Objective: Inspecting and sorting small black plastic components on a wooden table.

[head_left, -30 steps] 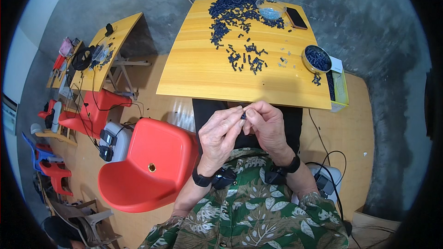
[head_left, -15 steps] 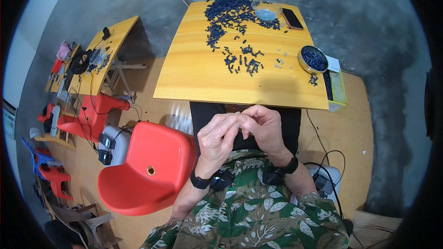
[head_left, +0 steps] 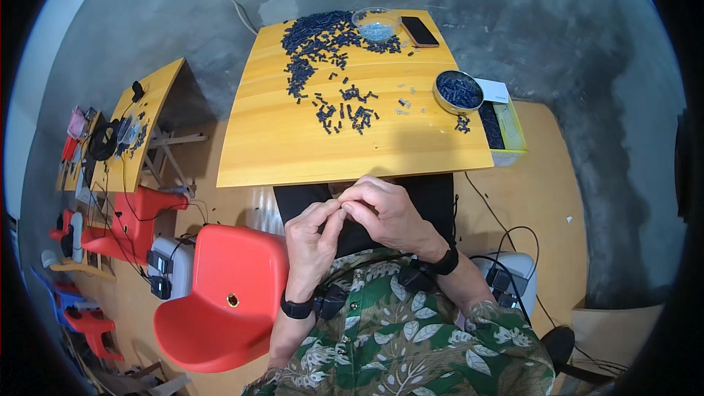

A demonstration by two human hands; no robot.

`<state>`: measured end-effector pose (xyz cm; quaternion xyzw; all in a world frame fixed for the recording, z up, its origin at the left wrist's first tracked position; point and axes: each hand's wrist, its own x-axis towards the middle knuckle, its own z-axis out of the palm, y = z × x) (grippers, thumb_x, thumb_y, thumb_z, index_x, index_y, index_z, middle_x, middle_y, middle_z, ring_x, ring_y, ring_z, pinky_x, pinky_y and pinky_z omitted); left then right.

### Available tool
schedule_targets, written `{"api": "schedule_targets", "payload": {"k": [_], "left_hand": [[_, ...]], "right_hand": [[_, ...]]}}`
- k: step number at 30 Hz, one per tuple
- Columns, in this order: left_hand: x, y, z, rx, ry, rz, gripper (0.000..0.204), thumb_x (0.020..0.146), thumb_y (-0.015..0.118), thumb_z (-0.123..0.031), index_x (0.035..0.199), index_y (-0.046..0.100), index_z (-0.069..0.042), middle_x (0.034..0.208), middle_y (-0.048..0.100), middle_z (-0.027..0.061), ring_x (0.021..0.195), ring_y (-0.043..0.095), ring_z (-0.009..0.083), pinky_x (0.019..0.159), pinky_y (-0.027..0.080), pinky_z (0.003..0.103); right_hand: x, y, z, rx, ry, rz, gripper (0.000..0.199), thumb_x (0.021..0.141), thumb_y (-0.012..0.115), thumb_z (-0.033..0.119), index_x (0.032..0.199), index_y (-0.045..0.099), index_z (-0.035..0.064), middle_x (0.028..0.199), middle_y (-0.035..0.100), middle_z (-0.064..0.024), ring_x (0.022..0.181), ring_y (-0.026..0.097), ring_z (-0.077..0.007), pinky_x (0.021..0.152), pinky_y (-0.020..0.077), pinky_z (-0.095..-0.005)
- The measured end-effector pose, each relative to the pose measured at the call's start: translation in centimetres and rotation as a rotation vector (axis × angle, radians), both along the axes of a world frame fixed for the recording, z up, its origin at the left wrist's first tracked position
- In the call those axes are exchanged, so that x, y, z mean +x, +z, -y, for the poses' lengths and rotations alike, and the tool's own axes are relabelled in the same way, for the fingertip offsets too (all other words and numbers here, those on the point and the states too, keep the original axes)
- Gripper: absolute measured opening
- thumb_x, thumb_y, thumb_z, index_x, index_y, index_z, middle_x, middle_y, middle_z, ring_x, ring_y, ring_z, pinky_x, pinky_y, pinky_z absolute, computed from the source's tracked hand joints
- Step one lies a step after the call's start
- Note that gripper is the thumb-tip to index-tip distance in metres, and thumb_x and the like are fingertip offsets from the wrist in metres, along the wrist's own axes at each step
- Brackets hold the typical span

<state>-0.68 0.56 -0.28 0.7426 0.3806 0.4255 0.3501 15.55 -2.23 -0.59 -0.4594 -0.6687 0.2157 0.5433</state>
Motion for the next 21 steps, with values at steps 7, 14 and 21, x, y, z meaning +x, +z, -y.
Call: {"api": "schedule_targets", "payload": {"k": [7,14,21], "left_hand": [[0.2,-1.2,0.0,-0.086,0.004,0.112,0.010,0.087,0.069,-0.001,0.096,0.071,0.004,0.080,0.069,0.0068,0.073,0.064,0.0115,0.067,0.052,0.025],[0.0,-2.0,-0.3,-0.097,0.011,0.067,0.012,0.085,0.072,-0.005,0.095,0.070,0.002,0.077,0.068,0.0094,0.068,0.063,0.0139,0.063,0.049,0.026],[-0.2,-2.0,-0.2,-0.095,0.047,0.165,0.012,0.085,0.071,-0.002,0.095,0.070,0.002,0.074,0.066,0.0080,0.067,0.060,0.0123,0.062,0.048,0.026]], "right_hand": [[0.2,0.0,0.1,-0.038,0.031,-0.056,0.008,0.087,0.063,0.005,0.093,0.063,-0.0009,0.082,0.064,-0.0132,0.073,0.064,-0.0265,0.065,0.0508,-0.0339],[0.6,-0.3,-0.3,-0.072,0.055,-0.040,0.007,0.087,0.063,0.006,0.090,0.063,-0.0013,0.080,0.064,-0.0123,0.073,0.065,-0.0260,0.066,0.0509,-0.0338],[7.1,-2.2,-4.9,-0.095,-0.274,0.076,0.010,0.084,0.065,0.013,0.082,0.065,0.0026,0.076,0.064,-0.0137,0.073,0.064,-0.0290,0.066,0.0504,-0.0385]]}}
